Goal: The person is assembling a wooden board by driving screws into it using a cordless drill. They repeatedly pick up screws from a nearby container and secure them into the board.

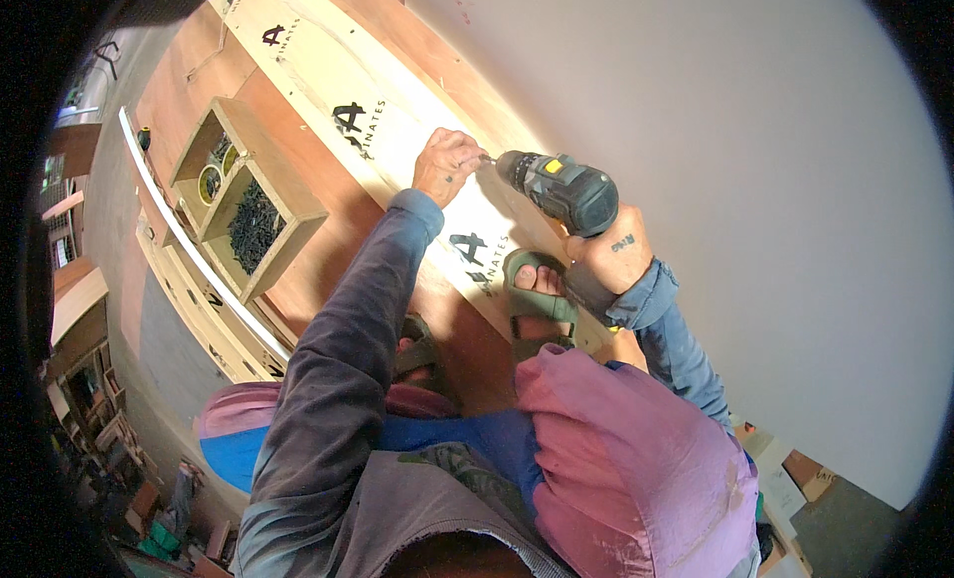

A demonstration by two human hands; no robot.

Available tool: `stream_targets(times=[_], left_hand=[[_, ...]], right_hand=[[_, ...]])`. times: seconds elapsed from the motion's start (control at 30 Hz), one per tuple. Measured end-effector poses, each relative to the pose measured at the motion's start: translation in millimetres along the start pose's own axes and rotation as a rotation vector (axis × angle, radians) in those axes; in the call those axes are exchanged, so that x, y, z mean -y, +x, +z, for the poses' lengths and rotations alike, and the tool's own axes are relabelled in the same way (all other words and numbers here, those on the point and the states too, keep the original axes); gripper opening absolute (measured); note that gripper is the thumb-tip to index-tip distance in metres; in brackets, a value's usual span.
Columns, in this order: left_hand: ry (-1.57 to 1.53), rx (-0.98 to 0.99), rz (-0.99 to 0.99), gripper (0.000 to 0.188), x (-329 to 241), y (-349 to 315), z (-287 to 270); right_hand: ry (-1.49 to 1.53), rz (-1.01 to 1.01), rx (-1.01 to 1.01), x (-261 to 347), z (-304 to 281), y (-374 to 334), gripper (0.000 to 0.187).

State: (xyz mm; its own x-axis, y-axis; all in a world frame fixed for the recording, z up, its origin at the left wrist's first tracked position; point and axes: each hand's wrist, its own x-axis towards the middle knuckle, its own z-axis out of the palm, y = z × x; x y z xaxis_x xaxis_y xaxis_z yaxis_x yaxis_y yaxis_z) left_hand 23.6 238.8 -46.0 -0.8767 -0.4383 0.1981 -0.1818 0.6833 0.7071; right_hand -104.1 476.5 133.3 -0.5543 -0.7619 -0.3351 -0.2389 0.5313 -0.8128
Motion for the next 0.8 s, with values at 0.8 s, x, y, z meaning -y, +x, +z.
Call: stream_targets(times=[0.8], left_hand=[[0.067, -0.033, 0.185, 0.01, 23, -2, 12]], right_hand=[[-0.089, -0.074, 0.024, 11, -1, 4, 0.022]])
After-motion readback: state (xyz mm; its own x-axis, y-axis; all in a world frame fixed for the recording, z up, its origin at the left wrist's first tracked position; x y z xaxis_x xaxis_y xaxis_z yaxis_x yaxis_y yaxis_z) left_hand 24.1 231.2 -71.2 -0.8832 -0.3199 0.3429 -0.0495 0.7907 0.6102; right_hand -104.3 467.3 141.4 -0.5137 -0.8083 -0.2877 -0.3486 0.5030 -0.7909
